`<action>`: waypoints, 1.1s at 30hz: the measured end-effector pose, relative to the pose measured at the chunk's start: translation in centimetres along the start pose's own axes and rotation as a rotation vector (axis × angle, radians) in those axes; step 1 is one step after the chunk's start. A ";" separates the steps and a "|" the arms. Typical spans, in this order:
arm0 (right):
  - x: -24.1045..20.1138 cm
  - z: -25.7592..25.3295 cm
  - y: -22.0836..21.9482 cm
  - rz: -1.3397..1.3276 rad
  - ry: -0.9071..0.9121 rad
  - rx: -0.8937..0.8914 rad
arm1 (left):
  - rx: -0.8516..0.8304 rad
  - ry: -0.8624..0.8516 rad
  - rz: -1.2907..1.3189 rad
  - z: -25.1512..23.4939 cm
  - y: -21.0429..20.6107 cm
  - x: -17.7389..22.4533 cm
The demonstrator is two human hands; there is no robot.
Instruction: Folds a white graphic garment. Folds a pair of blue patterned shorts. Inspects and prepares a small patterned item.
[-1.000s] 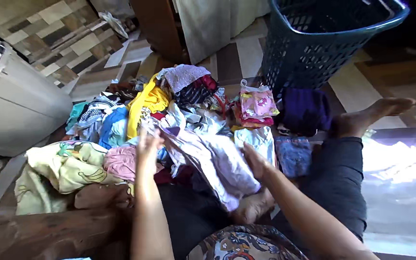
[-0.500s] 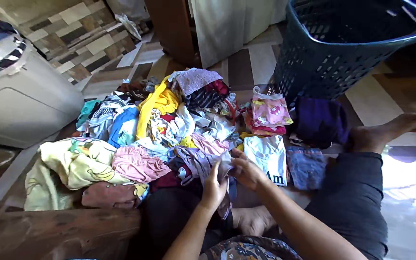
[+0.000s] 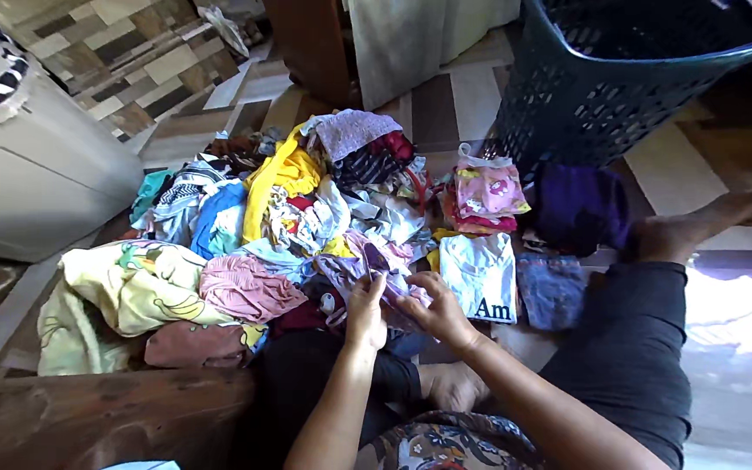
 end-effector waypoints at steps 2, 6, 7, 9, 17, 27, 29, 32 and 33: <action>-0.5 -0.5 0.0 -0.013 0.026 0.015 | -0.015 -0.026 0.009 0.1 -0.6 0.3; -1.1 -1.6 0.1 -0.105 -0.035 0.036 | -0.066 -0.038 0.007 0.3 -1.3 0.2; -1.0 -1.9 0.2 -0.141 -0.084 0.024 | -0.091 -0.041 -0.002 0.4 -1.4 0.1; -0.7 -2.2 0.5 -0.176 -0.182 -0.040 | -0.130 -0.045 -0.020 0.6 -1.4 0.0; -0.9 -3.7 1.4 -0.149 -0.174 -0.125 | -0.217 -0.044 -0.130 0.1 -2.6 2.4; -3.9 -12.1 6.1 0.064 -0.053 -0.067 | -0.167 -0.262 0.063 -1.7 -2.2 7.8; -3.7 -13.5 7.1 0.029 -0.120 -0.013 | -0.106 -0.307 0.104 -2.3 -0.6 8.9; -4.1 -14.8 8.1 -0.129 -0.204 0.091 | 0.089 -0.347 0.084 -3.3 2.4 10.3; -4.6 -15.1 8.1 -0.149 -0.192 0.125 | 0.186 -0.392 0.005 -3.6 3.3 10.5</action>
Point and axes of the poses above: each hand's wrist, its own z-axis away from the middle knuckle, its own y-axis out of the back of the hand, x = y × z, the point moved 2 cm from there along -z, towards the middle knuckle, and after that the axes turned 8 degrees about x, right-handed, at the moved point
